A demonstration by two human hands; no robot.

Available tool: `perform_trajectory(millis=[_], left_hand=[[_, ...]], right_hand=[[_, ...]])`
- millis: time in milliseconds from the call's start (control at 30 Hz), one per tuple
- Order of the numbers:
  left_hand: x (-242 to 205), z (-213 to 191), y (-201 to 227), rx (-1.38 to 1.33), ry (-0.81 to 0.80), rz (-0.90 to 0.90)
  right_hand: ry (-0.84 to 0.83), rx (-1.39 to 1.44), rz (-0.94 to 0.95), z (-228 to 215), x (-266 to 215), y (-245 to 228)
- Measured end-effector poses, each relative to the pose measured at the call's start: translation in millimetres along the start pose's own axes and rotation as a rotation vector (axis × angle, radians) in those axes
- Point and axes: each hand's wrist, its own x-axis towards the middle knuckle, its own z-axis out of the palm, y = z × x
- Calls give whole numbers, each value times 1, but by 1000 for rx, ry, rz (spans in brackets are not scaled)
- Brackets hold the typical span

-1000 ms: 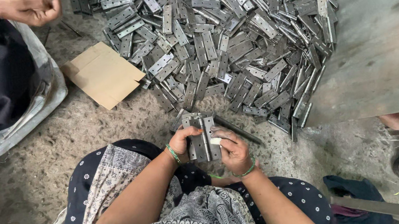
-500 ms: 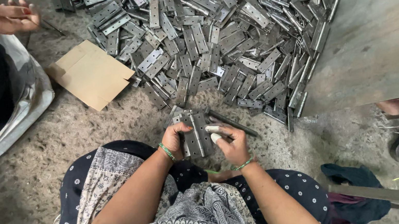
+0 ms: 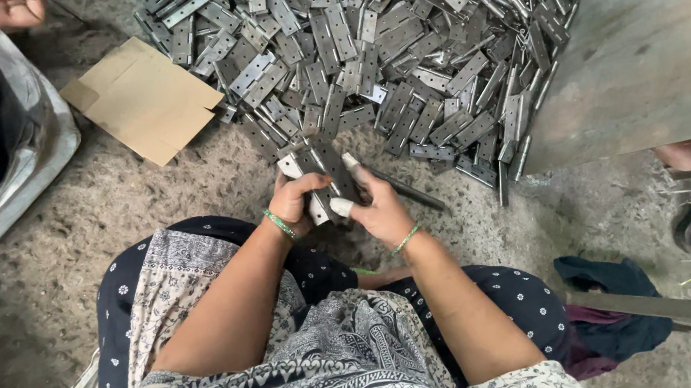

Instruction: The person sits on the floor and repeatedly picks up metal hinge components from a large pile. They use a threaded metal rod to press or align parts of the hinge, then place the assembled unit into a nearby sack. The process is repeated continuously.

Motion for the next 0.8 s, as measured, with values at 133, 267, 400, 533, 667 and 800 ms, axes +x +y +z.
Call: perform_trajectory(millis=[133, 267, 400, 533, 667, 800], left_hand=[[11, -12, -10, 57, 1, -27], [25, -25, -56, 246, 82, -37], [25, -32, -116, 509, 209, -31], [23, -39, -157, 537, 277, -107], [36, -42, -146, 541, 67, 156], [54, -51, -108, 838, -125, 534]], right_hand=[[6, -11, 42, -5, 7, 14], [31, 7, 149, -23, -4, 56], [109, 76, 383, -41, -24, 102], [90, -21, 419, -64, -29, 133], [107, -127, 180, -74, -14, 140], [261, -313, -90, -58, 7, 151]])
